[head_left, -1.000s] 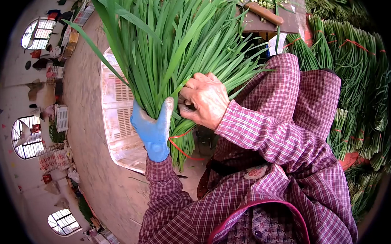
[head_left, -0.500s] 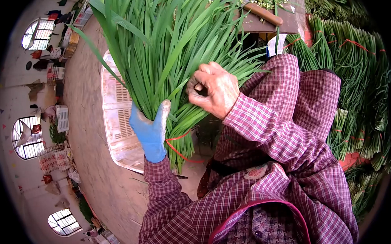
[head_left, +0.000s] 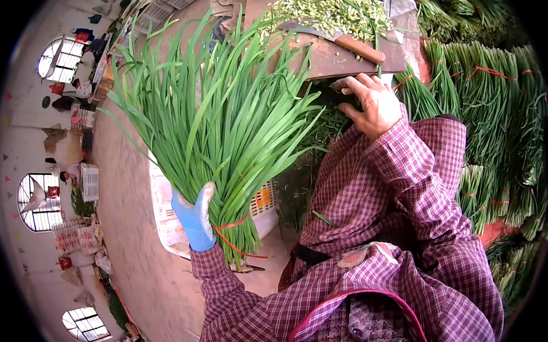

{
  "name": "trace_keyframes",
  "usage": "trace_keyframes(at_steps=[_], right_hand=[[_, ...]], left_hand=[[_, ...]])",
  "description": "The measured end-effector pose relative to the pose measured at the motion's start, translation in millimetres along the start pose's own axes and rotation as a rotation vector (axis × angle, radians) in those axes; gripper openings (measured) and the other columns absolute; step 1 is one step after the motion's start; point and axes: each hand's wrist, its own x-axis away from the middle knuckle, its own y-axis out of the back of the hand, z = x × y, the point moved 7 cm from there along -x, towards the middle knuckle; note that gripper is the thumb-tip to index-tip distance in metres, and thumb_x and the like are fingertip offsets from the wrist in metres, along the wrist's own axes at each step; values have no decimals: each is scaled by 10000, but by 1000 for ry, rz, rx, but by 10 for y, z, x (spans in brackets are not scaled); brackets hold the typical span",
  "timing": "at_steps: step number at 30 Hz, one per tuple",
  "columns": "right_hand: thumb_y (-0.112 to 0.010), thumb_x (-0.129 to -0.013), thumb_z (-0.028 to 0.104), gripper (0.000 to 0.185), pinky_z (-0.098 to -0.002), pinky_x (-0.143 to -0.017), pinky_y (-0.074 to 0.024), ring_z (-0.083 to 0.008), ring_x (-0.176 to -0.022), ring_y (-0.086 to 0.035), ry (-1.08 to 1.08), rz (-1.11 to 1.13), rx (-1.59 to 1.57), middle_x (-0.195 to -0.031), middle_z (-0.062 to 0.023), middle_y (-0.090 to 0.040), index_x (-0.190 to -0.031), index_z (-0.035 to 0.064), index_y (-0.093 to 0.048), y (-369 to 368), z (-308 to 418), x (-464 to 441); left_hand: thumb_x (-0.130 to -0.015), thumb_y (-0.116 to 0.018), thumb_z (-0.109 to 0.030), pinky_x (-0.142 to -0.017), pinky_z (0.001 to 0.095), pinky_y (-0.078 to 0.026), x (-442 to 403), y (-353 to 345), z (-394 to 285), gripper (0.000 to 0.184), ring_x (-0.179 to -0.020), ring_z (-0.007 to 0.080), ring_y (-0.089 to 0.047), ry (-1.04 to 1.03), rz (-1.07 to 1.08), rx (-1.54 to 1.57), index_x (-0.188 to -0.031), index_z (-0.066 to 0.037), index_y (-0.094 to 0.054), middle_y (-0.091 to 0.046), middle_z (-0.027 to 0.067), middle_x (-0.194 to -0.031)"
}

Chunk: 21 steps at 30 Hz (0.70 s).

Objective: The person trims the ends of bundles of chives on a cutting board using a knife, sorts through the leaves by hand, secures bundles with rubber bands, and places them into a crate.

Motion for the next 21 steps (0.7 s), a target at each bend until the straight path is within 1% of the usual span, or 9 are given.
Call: trace_keyframes(at_steps=[2,4,9,11,12,16,18,20,21], right_hand=[[-664,-841,242,191,-416,-802,-454,-312,-854,-590,60,46,-142,-825,-91,-612,-931,75,-655,66,122,-72],[-642,-861,297,231,-421,-819,-445,-303,-855,-594,33,98,-192,-837,-98,-612,-931,77,-633,103,258,-150],[-673,-806,234,185,-420,-779,-474,-317,-877,-577,177,-134,-366,-848,-108,-561,-916,91,-628,152,593,-226],[-675,-816,367,292,-430,-778,-469,-304,-893,-584,119,-3,-301,-849,-105,-578,-878,83,-639,-39,594,-308],[-670,-820,421,345,-434,-779,-468,-300,-895,-588,78,114,-320,-851,-105,-585,-861,80,-643,-162,580,-350],[-718,-770,488,478,-423,-715,-478,-337,-778,-613,-4,213,-441,-754,-131,-611,-818,15,-665,-329,619,-396],[-722,-775,442,444,-427,-695,-471,-339,-764,-616,-36,236,-500,-743,-146,-601,-787,5,-650,-368,645,-381],[-720,-781,393,391,-419,-684,-470,-336,-744,-612,-75,209,-562,-739,-146,-596,-785,8,-649,-424,651,-343],[-714,-785,347,343,-411,-677,-474,-321,-732,-610,-57,180,-568,-732,-137,-595,-787,11,-651,-435,664,-329]], left_hand=[[-815,-644,-24,-907,288,-476,29,19,98,533,-988,149,-589,49,78,-59,-1318,15,-472,-584,76,-1170],[-812,-646,-33,-902,295,-483,51,62,207,530,-972,151,-595,96,79,-26,-1311,17,-474,-586,77,-1162],[-802,-656,-53,-880,310,-501,78,6,192,539,-929,160,-608,125,91,-15,-1303,19,-470,-593,85,-1127],[-782,-699,-1,-728,256,-526,84,-9,146,445,-815,126,-598,96,33,62,-1191,53,-534,-614,88,-1028],[-782,-699,-1,-728,256,-526,90,-25,132,445,-815,126,-598,93,36,64,-1191,53,-534,-614,88,-1028],[-770,-706,-22,-727,262,-529,116,-39,105,450,-821,135,-600,85,42,60,-1178,60,-535,-608,93,-1023],[-766,-706,-26,-723,261,-528,125,-22,145,449,-821,137,-600,93,53,49,-1173,62,-537,-607,93,-1022],[-794,-660,-56,-831,290,-506,124,-19,244,434,-879,143,-605,126,107,-11,-1198,26,-526,-618,66,-1027],[-801,-654,-67,-796,267,-513,123,-44,231,437,-846,132,-607,139,101,4,-1203,36,-519,-621,68,-1010]])
